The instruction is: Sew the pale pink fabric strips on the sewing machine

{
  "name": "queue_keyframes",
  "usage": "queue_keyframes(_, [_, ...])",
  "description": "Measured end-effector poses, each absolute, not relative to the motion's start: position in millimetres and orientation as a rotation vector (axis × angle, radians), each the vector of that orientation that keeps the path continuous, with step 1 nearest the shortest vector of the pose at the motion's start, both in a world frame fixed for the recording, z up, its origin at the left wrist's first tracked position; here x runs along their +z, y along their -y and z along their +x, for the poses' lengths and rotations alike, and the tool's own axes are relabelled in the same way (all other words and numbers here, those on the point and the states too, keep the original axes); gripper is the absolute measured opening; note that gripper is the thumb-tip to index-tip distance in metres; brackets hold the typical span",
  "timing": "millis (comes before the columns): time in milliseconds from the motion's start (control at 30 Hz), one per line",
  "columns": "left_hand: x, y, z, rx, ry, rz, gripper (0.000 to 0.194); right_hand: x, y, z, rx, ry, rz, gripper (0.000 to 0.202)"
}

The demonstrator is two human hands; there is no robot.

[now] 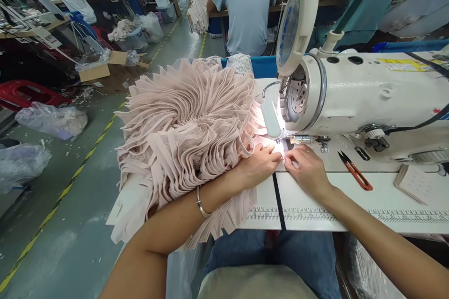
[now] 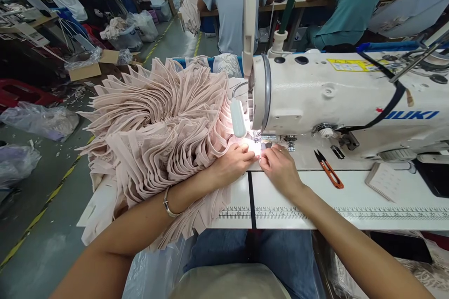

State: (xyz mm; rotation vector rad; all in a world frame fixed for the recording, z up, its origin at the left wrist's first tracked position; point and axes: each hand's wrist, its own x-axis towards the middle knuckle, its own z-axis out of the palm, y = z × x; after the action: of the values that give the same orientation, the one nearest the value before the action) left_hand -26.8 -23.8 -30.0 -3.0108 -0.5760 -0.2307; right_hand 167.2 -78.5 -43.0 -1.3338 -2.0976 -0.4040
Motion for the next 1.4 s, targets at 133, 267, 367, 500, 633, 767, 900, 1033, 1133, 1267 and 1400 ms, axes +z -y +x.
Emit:
queue_keyframes(133, [-33.6, 22.5, -28.3, -0.373, 0.712, -3.070, 0.027, -44.0, 79.1, 177.3, -0.147, 2.029, -1.384, 0.019])
queue_keyframes(267, [-37.3, 20.8, -28.7, -0.477, 0.749, -3.136, 0.025, -43.1, 81.5, 187.3, -0.115, 2.090, -1.319, 0.022])
queue_keyframes(367, [-38.8, 20.4, -27.7, -0.487, 0.732, -3.158, 0.023, -43.1, 83.6, 192.2, -0.085, 2.148, -1.250, 0.028])
queue_keyframes(500, [-41.4, 21.8, -28.6, -0.513, 0.759, -3.149, 0.026, -42.6, 84.7, 195.3, -0.087, 2.213, -1.231, 0.033])
queue_keyframes(633, [-45.3, 24.4, -33.8, -0.662, 0.796, -3.101, 0.032, -39.3, 82.9, 194.3, -0.046, 2.229, -1.319, 0.039])
queue_keyframes(767, [-48.6, 23.2, -37.0, -0.625, 0.744, -3.138, 0.032, -39.5, 82.4, 193.8, -0.010, 2.235, -1.370, 0.040])
queue_keyframes(900, [-50.2, 19.3, -37.0, -0.630, 0.762, -3.167, 0.032, -44.6, 83.2, 195.1, -0.011, 2.231, -1.339, 0.039])
queue_keyframes(1033, [-49.0, 17.3, -37.4, -0.594, 0.765, -3.219, 0.034, -47.0, 83.3, 196.3, 0.020, 2.260, -1.331, 0.039])
queue_keyframes(1133, [-47.4, 16.7, -36.9, -0.578, 0.811, -3.234, 0.034, -46.7, 82.4, 195.4, 0.015, 2.278, -1.345, 0.039])
queue_keyframes(1267, [-45.4, 15.9, -34.2, -0.586, 0.863, -3.205, 0.030, -46.4, 80.3, 192.8, -0.038, 2.307, -1.415, 0.040])
queue_keyframes(1400, [-37.9, 18.6, -33.9, -0.594, 0.894, -3.103, 0.023, -45.5, 77.3, 190.7, -0.068, 2.325, -1.504, 0.040])
